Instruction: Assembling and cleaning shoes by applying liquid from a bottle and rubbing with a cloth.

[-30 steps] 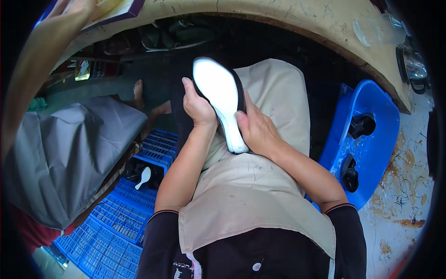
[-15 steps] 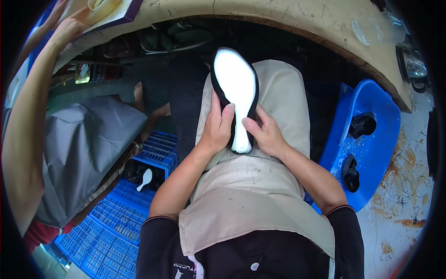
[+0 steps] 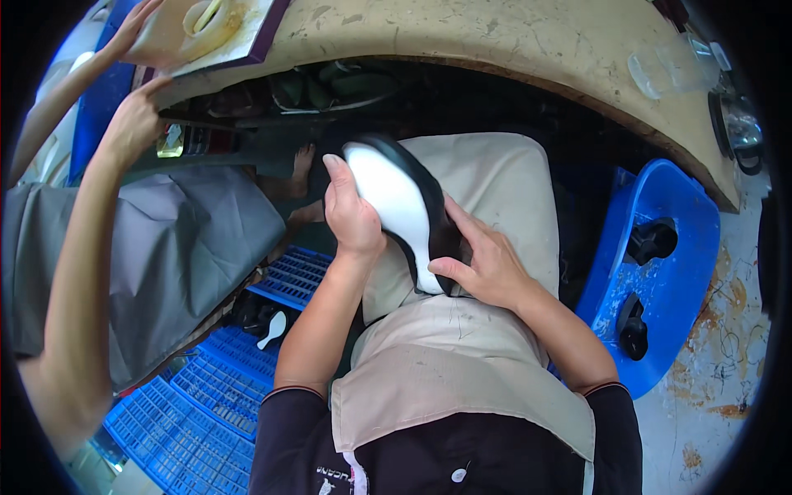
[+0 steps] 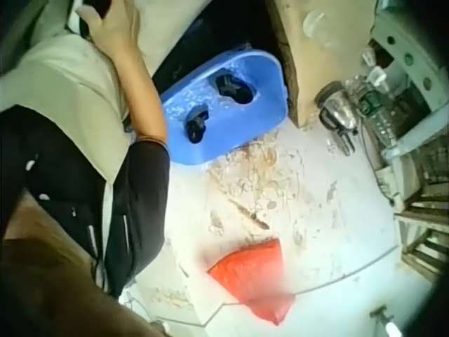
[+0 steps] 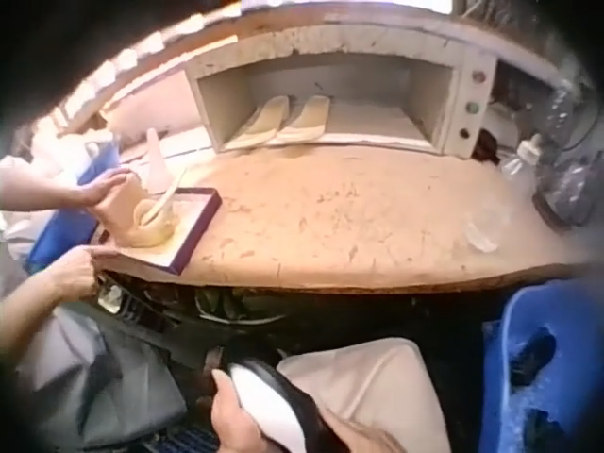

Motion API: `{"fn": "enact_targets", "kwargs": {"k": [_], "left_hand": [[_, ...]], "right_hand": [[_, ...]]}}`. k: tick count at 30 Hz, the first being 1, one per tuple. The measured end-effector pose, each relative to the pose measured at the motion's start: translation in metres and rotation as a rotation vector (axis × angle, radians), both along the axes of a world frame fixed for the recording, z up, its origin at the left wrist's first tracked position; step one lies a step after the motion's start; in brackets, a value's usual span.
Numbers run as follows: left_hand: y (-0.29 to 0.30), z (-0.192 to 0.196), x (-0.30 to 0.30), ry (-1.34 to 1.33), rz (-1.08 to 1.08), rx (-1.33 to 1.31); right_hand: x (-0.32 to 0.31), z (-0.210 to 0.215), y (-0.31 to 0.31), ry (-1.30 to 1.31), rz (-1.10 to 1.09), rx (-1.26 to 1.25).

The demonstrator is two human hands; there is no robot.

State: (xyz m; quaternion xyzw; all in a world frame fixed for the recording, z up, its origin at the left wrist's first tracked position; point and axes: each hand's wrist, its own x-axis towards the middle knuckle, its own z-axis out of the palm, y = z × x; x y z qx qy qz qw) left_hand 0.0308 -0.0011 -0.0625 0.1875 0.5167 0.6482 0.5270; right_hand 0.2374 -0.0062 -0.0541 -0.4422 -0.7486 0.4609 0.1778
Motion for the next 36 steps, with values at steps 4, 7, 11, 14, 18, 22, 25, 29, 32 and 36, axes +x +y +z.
{"fn": "enact_targets", "kwargs": {"k": [4,7,11,14,18,22,25,29,32,36], "left_hand": [[0.001,0.004,0.019,0.275,-0.001,-0.100],[0.002,0.010,0.041,0.273,0.036,0.018],[0.006,0.012,0.064,0.690,-0.005,0.022],[0.003,0.002,0.073,0.705,0.005,0.009],[0.009,-0.010,0.079,0.730,0.016,0.009],[0.015,-0.012,0.083,0.751,0.020,0.058],[0.003,-0.017,0.086,0.721,0.013,0.016],[-0.001,-0.008,0.083,0.697,0.001,0.001],[0.000,-0.003,0.080,0.684,-0.008,-0.003],[0.005,-0.007,0.079,0.759,0.002,0.001]], "right_hand": [[0.008,0.032,0.033,-0.001,-0.102,0.162],[0.015,0.043,0.052,0.049,-0.184,0.276],[0.024,0.039,0.060,-0.027,-0.128,0.412],[0.034,0.028,0.056,-0.010,-0.168,0.452],[0.036,0.020,0.053,-0.050,-0.179,0.559],[0.033,0.024,0.053,-0.224,-0.090,0.766],[0.046,0.022,0.046,-0.193,-0.069,0.601],[0.050,0.026,0.047,-0.217,-0.005,0.440],[0.050,0.026,0.052,-0.250,0.054,0.330],[0.053,0.018,0.069,-0.139,0.228,0.329]]}}
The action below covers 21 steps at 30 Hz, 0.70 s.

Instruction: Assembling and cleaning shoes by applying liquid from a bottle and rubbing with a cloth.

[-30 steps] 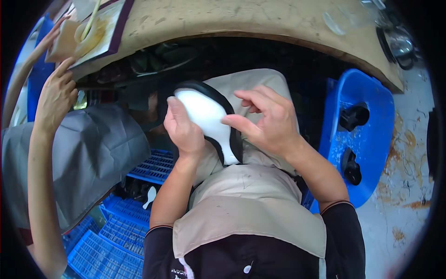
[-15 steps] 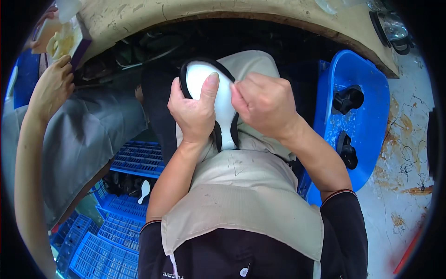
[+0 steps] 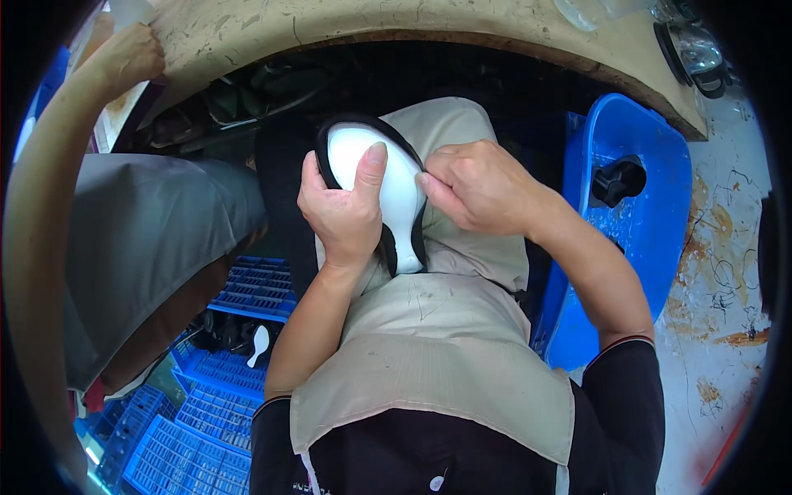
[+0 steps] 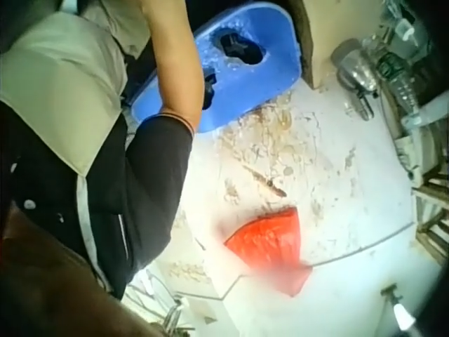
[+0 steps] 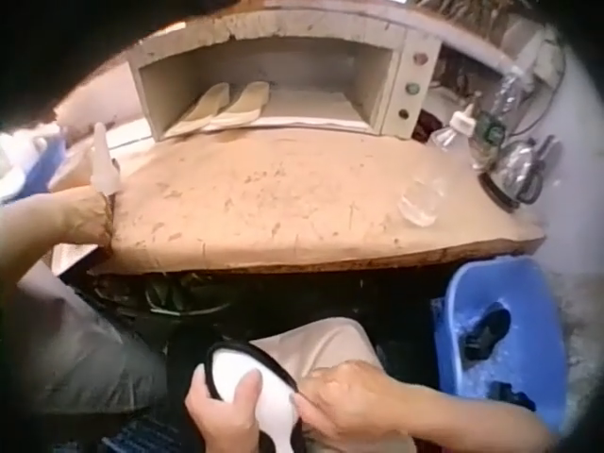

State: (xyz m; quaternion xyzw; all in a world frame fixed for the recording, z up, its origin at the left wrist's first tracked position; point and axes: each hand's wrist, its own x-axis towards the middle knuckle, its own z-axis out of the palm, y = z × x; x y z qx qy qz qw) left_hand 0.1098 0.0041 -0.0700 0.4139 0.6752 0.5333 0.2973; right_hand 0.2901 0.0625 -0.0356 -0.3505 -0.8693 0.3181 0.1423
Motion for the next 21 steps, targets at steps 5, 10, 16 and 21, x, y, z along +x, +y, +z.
{"fn": "enact_targets", "kwargs": {"k": [5,10,16,21], "left_hand": [[-0.001,-0.014,-0.004,0.016,-0.062,0.061],[0.005,-0.016,-0.020,-0.139,-0.073,-0.063],[-0.005,-0.008,-0.014,-0.586,-0.088,0.025],[0.000,-0.021,-0.025,-0.389,0.002,0.007]], "right_hand": [[0.002,-0.002,-0.013,0.134,-0.011,-0.132],[-0.014,-0.007,-0.003,0.091,-0.016,-0.043],[-0.052,-0.016,0.011,0.799,-0.764,-0.960],[-0.068,-0.037,0.032,0.141,-0.168,-0.727]]}}
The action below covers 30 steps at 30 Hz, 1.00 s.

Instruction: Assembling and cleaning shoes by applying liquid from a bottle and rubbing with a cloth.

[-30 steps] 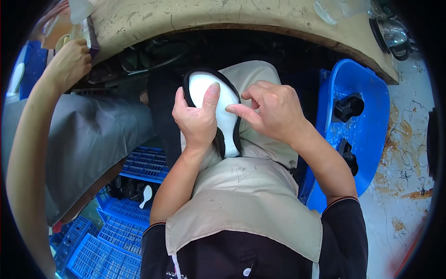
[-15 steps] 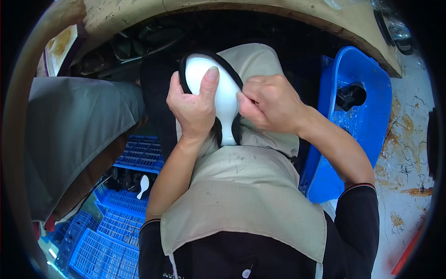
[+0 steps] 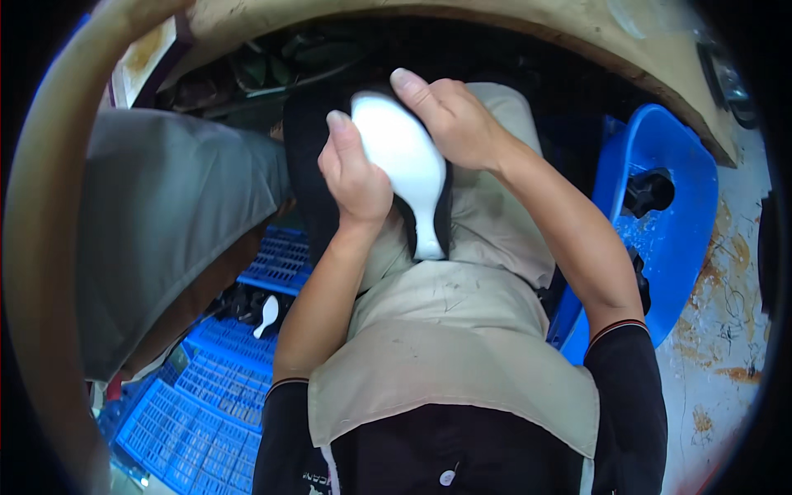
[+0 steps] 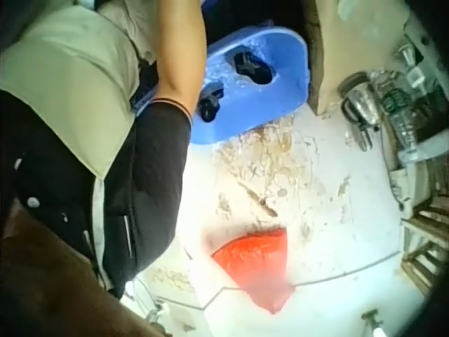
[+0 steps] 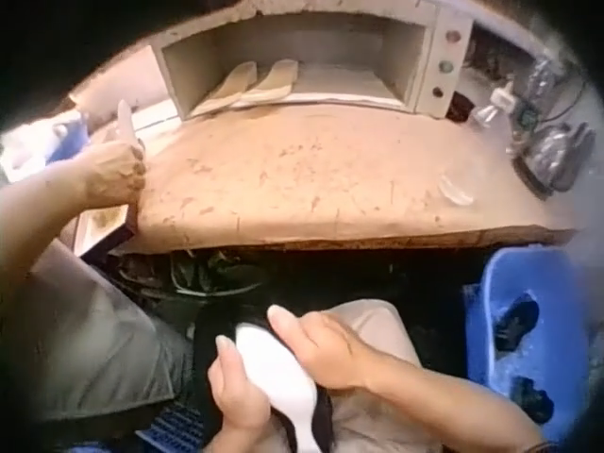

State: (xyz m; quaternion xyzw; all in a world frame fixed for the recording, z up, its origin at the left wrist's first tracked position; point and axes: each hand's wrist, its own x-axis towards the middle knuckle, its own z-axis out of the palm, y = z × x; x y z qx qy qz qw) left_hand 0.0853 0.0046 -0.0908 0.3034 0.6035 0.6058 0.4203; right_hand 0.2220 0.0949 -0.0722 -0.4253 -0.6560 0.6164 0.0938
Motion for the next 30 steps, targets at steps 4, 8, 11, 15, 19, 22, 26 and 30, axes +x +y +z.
{"fn": "enact_targets", "kwargs": {"k": [4,8,11,15,19,22,26,30], "left_hand": [[0.002,-0.021,-0.016,0.195,-0.069,-0.063],[0.011,-0.033,-0.016,0.141,-0.025,-0.098],[0.009,-0.015,-0.005,0.017,0.037,-0.079],[0.004,0.003,-0.005,0.000,-0.066,-0.019],[-0.004,0.040,0.007,-0.041,-0.274,0.107],[-0.010,0.055,0.005,0.009,-0.309,0.119],[-0.016,0.047,-0.021,-0.117,-0.523,0.289],[-0.004,0.082,-0.052,-0.024,-0.727,0.301]], "right_hand": [[-0.004,-0.015,-0.017,-0.204,-0.088,0.469],[0.000,-0.079,-0.076,-0.025,-0.307,0.577],[0.017,-0.072,-0.102,0.084,-0.255,0.537],[0.042,-0.024,-0.079,-0.001,-0.098,0.517],[0.037,0.063,-0.025,0.202,-0.080,0.375],[0.034,0.079,-0.016,0.191,0.116,0.603],[0.022,0.084,-0.019,0.366,0.193,0.911],[0.024,0.114,-0.017,0.391,0.248,0.962]]}}
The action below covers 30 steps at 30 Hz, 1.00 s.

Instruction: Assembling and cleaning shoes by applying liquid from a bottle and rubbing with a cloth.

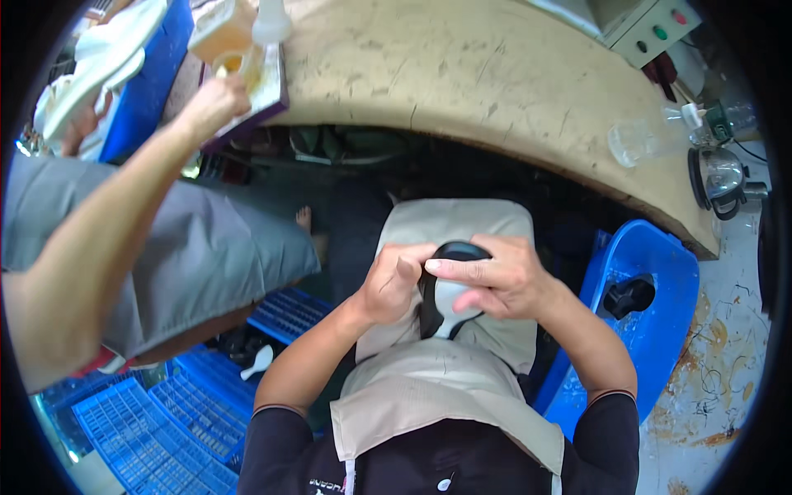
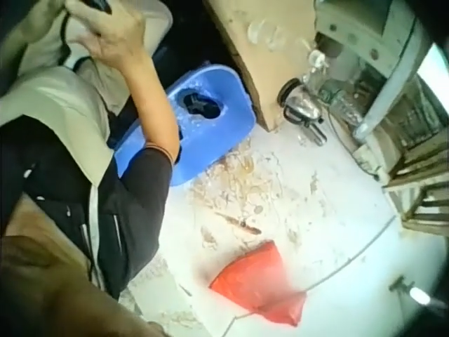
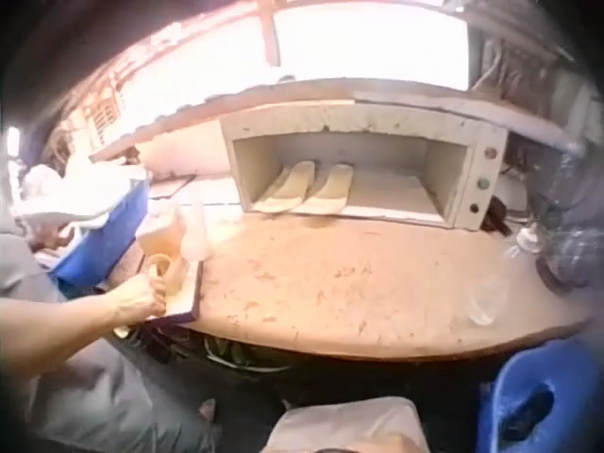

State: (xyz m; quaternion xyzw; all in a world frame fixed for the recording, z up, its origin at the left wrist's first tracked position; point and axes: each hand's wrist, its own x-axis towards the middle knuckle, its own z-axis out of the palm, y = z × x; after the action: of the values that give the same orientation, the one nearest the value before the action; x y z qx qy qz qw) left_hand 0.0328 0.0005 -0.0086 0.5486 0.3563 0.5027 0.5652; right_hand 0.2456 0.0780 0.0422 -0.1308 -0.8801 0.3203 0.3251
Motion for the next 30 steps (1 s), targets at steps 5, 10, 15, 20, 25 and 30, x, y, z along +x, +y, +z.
{"fn": "enact_targets", "kwargs": {"k": [5,10,15,20,25,30], "left_hand": [[0.008,0.064,0.003,0.131,-0.018,-0.091],[0.001,0.060,-0.012,0.353,-0.014,-0.134],[0.015,0.068,-0.041,-0.049,0.705,-0.167],[0.018,0.062,-0.002,-0.524,0.734,-0.203],[-0.033,-0.015,0.010,-0.529,0.604,-0.343],[0.024,-0.009,-0.012,-0.153,0.316,-0.233]], "right_hand": [[0.014,0.030,0.002,-0.008,-0.096,-0.959],[0.012,0.013,0.008,-0.365,0.003,-0.489],[0.021,-0.059,-0.039,0.367,-0.177,-1.320],[0.009,-0.059,-0.002,0.993,-0.276,-1.612],[0.055,-0.061,0.074,0.839,-0.233,-1.427],[-0.012,-0.045,0.052,-0.093,-0.096,-1.133]]}}
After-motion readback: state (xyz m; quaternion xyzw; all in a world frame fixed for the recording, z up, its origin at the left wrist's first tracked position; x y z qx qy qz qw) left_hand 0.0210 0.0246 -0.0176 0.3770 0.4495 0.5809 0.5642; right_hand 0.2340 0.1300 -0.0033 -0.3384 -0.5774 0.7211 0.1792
